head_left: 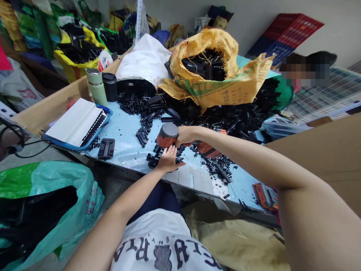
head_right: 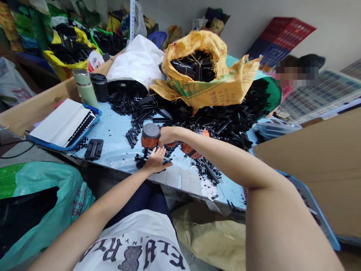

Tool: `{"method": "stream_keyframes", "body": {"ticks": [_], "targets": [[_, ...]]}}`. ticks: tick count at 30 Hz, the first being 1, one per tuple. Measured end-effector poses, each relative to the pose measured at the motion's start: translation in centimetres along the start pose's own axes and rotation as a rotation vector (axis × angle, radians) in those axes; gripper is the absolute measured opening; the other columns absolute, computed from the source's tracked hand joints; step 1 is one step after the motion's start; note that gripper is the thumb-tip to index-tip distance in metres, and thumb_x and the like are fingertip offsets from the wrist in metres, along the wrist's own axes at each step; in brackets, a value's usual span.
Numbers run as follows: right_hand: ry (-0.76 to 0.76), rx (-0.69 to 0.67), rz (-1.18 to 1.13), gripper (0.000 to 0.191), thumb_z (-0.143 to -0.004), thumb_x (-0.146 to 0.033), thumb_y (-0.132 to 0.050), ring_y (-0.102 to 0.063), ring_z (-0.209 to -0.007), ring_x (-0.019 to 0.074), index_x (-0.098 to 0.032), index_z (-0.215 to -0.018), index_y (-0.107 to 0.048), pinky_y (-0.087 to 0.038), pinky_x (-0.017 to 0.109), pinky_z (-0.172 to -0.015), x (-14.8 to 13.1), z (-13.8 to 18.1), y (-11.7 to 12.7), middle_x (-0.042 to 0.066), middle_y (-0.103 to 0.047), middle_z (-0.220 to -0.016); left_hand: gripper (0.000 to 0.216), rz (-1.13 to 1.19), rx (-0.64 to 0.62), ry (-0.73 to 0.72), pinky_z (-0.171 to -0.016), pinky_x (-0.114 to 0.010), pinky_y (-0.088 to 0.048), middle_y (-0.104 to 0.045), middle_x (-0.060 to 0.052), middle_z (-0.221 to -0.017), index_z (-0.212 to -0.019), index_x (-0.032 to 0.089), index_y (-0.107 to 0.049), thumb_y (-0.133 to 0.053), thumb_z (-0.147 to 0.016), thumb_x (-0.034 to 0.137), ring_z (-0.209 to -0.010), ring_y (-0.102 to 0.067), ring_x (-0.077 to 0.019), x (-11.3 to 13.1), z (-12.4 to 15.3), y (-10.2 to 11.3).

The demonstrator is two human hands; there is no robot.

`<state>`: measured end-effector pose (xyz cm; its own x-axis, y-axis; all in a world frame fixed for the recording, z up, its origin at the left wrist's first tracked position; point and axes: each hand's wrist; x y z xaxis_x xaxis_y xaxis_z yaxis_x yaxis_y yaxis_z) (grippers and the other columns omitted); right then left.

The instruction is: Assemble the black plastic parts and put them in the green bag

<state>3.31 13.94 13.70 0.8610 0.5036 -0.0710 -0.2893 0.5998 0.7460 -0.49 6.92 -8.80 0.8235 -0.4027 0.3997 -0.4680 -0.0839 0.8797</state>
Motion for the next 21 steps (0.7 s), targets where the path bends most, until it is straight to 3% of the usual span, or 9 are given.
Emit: {"method": "stream_keyframes", "body": {"ticks": [10,15,21], "targets": [[-0.06,-0.053,0.018,0.02,-0.059,-0.021,-0.062,-0.056,-0.053,0.0158,-0.013,-0.077,-0.065,-0.041,0.024,-0.047,-1.6,-0.5,-1.4,0.002,-0.058,-0.057,0.091,0.062,-0.004,0.025,-0.109,-0.04,-0.022,-0.036,-0.018,-0.142,-0.138,0.006,-0.031,-0.026,-0.078,0.075,-0.133,-0.031,-0.0286,0.1,0.5,0.8],[-0.072,-0.002,0.136,0.022,-0.06,-0.027,-0.064,-0.058,-0.056,0.0172,-0.012,-0.076,-0.068,-0.04,0.025,-0.048,-3.2,1.1,-1.5,0.005,-0.061,-0.059,0.089,0.079,-0.102,0.038,-0.109,-0.041,-0.022,-0.034,-0.015,-0.145,-0.141,0.01,-0.025,-0.026,-0.079,0.074,-0.134,-0.028,-0.0278,0.1,0.4,1.0],[-0.021,-0.036,0.054,0.026,-0.06,-0.024,-0.064,-0.059,-0.058,0.0171,-0.014,-0.084,-0.069,-0.042,0.025,-0.049,-4.7,2.2,-2.0,0.003,-0.064,-0.065,0.086,0.115,-0.157,0.083,-0.106,-0.04,-0.027,-0.036,-0.014,-0.143,-0.139,0.014,-0.028,-0.022,-0.079,0.075,-0.133,-0.03,-0.0289,0.2,0.4,1.5]]}}
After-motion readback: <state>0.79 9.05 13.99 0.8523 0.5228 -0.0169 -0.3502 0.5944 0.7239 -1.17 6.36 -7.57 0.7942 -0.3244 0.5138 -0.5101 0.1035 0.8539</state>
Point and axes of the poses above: each hand's wrist, its own z-axis away from the middle knuckle, its own y-axis out of the back of the hand, x = y × z
